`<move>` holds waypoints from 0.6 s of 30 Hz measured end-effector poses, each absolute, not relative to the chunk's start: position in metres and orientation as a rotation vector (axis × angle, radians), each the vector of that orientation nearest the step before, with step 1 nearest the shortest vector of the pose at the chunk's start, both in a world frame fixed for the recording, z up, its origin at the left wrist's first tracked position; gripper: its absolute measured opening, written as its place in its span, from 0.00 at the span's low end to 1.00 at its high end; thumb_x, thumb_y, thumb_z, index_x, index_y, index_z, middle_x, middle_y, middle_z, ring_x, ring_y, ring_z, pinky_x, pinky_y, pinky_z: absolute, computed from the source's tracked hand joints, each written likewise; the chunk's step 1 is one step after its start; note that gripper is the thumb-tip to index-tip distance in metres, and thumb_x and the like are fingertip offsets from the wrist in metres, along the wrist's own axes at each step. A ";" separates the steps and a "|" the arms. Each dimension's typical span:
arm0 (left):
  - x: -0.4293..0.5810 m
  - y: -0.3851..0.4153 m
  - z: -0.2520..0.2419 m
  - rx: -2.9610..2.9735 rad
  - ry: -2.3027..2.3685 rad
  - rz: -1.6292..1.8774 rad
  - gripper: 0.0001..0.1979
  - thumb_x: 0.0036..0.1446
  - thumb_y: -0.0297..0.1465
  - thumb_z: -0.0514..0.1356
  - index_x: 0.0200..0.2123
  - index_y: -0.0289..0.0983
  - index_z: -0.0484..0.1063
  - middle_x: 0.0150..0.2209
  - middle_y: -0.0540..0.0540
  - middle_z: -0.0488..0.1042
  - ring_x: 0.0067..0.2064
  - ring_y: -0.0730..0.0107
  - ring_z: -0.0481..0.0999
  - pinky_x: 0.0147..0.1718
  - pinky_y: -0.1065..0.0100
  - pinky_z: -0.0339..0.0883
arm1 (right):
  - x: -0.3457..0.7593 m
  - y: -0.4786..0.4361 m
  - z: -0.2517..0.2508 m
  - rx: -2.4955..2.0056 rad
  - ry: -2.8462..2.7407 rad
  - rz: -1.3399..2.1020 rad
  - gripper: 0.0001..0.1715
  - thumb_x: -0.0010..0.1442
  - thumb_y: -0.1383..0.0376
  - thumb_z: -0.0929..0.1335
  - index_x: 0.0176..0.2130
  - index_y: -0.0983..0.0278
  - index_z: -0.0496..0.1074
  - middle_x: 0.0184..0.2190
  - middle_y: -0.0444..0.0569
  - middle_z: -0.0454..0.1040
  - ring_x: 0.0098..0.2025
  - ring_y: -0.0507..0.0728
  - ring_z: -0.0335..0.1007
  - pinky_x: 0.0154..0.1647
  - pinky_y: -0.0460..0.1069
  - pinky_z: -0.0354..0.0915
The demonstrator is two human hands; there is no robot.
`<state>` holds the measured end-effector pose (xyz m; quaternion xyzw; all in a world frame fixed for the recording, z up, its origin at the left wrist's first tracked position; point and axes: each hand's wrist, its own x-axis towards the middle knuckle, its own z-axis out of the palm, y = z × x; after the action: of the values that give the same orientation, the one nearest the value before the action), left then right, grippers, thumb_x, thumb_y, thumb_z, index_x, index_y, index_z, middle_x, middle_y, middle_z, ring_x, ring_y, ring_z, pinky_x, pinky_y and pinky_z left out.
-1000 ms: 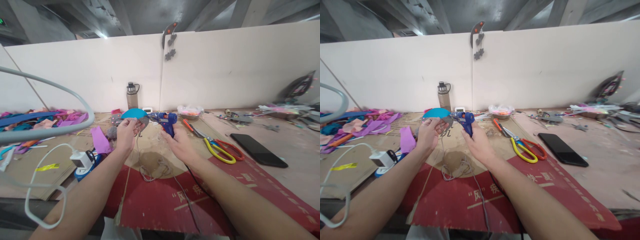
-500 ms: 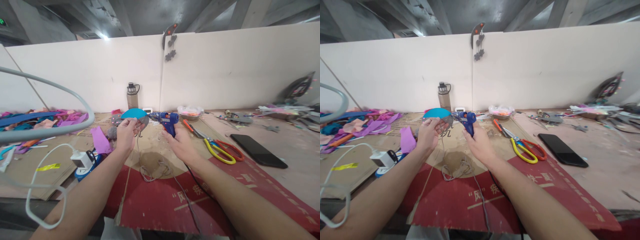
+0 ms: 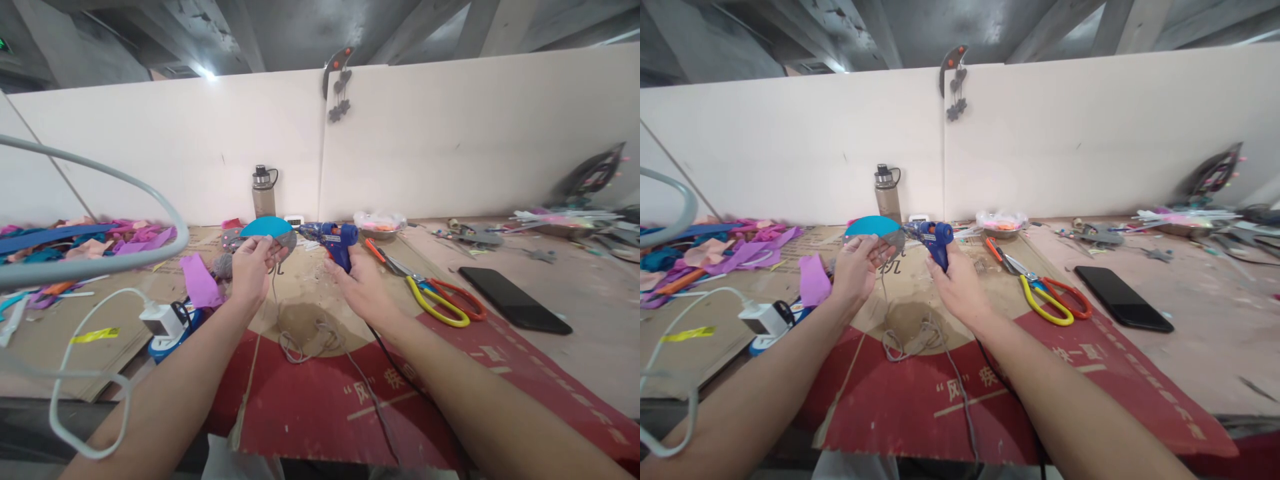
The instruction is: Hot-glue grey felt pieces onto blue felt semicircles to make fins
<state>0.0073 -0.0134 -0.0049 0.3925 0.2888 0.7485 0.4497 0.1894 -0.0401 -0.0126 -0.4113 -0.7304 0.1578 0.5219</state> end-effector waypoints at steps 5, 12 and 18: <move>0.007 -0.015 -0.003 0.966 0.704 1.865 0.10 0.43 0.30 0.66 0.24 0.34 0.66 0.25 0.48 0.75 0.30 0.72 0.76 0.39 0.62 0.72 | 0.190 -0.039 -0.013 -1.009 -1.721 0.407 0.13 0.58 0.62 0.62 0.43 0.64 0.66 0.31 0.48 0.70 0.30 0.55 0.64 0.33 0.50 0.59; 0.008 -0.015 -0.003 0.929 0.704 1.863 0.10 0.42 0.29 0.66 0.24 0.34 0.66 0.23 0.49 0.73 0.29 0.73 0.76 0.40 0.62 0.72 | 0.195 -0.015 -0.021 -1.028 -1.497 0.788 0.10 0.54 0.62 0.64 0.39 0.63 0.63 0.32 0.47 0.73 0.23 0.51 0.63 0.26 0.48 0.62; 0.009 -0.014 -0.006 0.974 0.702 1.841 0.10 0.43 0.30 0.66 0.24 0.34 0.67 0.25 0.48 0.74 0.30 0.72 0.76 0.40 0.61 0.72 | 0.207 0.016 -0.037 -1.384 -1.751 0.722 0.08 0.53 0.61 0.65 0.31 0.65 0.65 0.29 0.54 0.74 0.26 0.56 0.69 0.30 0.52 0.65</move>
<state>0.0087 -0.0137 -0.0062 0.3947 0.2844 0.7461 0.4545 0.2074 0.0164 -0.0365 -0.5438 -0.6881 0.2839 0.3876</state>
